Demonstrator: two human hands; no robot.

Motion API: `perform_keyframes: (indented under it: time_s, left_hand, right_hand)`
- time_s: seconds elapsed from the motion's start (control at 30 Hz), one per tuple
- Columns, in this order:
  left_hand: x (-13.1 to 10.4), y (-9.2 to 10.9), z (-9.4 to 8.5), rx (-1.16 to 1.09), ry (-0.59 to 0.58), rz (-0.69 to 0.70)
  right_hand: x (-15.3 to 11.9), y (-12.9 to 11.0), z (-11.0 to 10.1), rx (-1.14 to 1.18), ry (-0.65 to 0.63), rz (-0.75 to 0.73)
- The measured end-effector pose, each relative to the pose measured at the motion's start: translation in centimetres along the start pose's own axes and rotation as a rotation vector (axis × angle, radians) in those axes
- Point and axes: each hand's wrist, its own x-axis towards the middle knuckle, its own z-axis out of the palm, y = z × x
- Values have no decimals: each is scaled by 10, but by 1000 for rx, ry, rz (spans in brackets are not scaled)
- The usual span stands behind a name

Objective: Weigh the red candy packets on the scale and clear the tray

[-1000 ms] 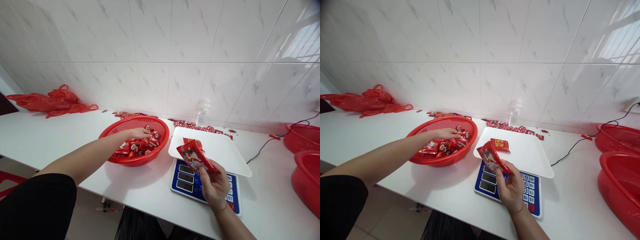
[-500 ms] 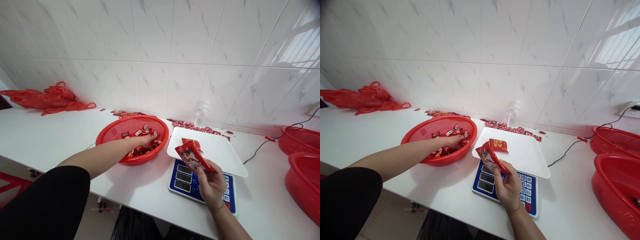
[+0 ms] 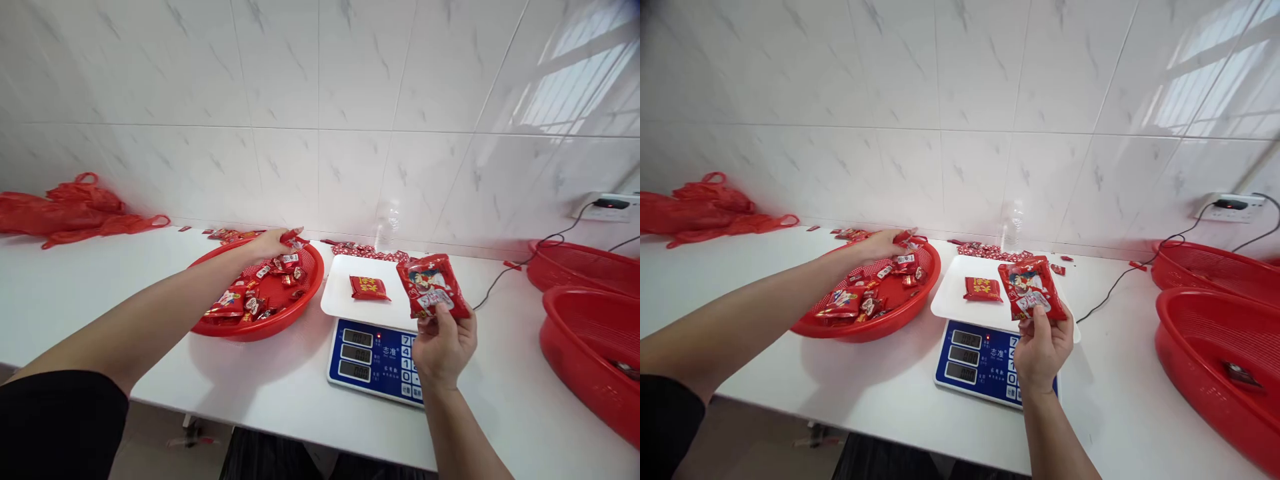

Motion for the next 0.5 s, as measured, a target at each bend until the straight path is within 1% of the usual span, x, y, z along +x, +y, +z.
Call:
perform_keyframes:
  time_s: [0.07, 0.13, 0.23, 0.3, 0.37, 0.4, 0.5]
  left_hand:
    - [3, 14, 11, -67, -9, 15]
    - [2, 29, 31, -147, -44, 6]
    - [-5, 51, 65, -199, -168, -3]
    - [-11, 62, 84, -151, -253, 7]
    - [-14, 69, 96, -67, -293, 26]
    - [-14, 72, 99, -18, -289, 40]
    - [-9, 76, 104, 120, -222, 85]
  right_hand:
    - [2, -1, 1, 13, 23, 15]
    - [4, -1, 2, 20, 36, 30]
    - [7, 0, 3, 39, 44, 36]
    - [9, 0, 2, 47, 40, 35]
    - [10, 1, 2, 53, 34, 38]
    - [11, 1, 2, 57, 32, 40]
    - [12, 2, 3, 65, 29, 48]
